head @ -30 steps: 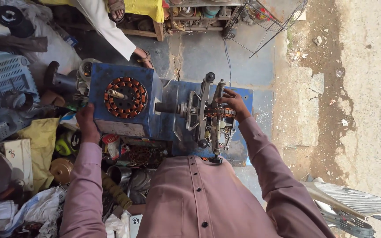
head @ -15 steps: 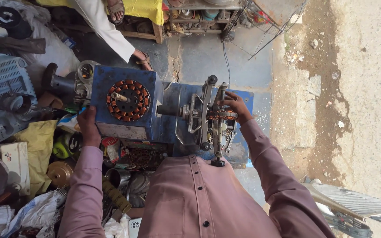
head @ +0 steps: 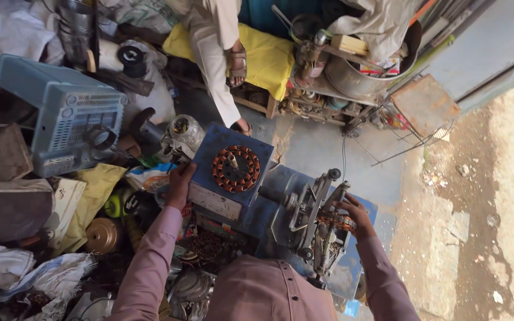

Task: The person secures a motor stator core into a coil winding machine, adjusts the guide mechanism, and winds wire onto the stator by hand.

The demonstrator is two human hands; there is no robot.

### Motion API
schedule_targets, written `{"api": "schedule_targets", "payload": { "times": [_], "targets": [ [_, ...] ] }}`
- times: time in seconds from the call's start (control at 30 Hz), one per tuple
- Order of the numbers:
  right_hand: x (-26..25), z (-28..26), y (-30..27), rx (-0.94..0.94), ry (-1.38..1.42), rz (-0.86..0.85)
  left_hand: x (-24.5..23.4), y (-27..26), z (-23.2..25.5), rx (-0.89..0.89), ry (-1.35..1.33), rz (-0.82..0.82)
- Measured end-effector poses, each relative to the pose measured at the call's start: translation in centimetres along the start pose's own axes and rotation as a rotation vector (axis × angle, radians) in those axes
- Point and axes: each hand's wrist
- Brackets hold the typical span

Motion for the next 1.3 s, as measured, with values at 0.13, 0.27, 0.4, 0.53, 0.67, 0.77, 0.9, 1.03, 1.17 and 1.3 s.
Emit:
{"api": "schedule_targets", "payload": {
  "times": [0.13,0.27,0.4,0.53,0.67,0.77,0.9,1.03,1.17,1.3],
  "targets": [
    [0.6,-0.5,-0.1,0.001,0.003,0.027,0.7,-0.7,2.1,-0.014,0.034,-0.013],
    [0.6,-0.4,-0.1,-0.037,0.031,-0.012,0.9,-1.0,2.5,0.038,-0.038,-0.043],
    [0.4,-0.1,-0.4,-0.035,0.028,-0.002,0.9,-1.0,2.1,0.018,-0.083,-0.034],
    [1.0,-0.6,-0.2,-0.039,0.020,0.013,1.0,-1.0,2.5,0.038,-0.016,-0.027],
    [1.5,-0.9,-0.4,-0.033,0.038,0.033,1.1,-1.3,3.1,0.010,0.032,-0.015],
    [1.5,-0.9,-0.6,-0.042,0.060,0.022,1.1,-1.1,2.8,0.027,-0.024,-0.031],
    [1.7,-1.1,-0.6,-0.036,0.051,0.025,0.7,-0.5,1.6,0.000,-0.044,-0.016],
    [0.8,-0.9,-0.4,-0.168,0.112,-0.056,0.0,0.5,-0.5,0.092,-0.005,-0.016],
    [0.6,1.0,-0.6,-0.323,0.301,0.526,0.2,-0.6,0.6,0.127,0.213,0.196],
    [1.5,7.3,-4.6,-0.353,-0.476,0.887,2.8,-2.6,1.9,0.179,0.095,0.337]
  ]
}}
Point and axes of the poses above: each hand's wrist, its own y-axis towards the middle knuckle, its own x-axis out of the palm, z = x × y, and after that the axes turned 12 degrees about -z, right-handed
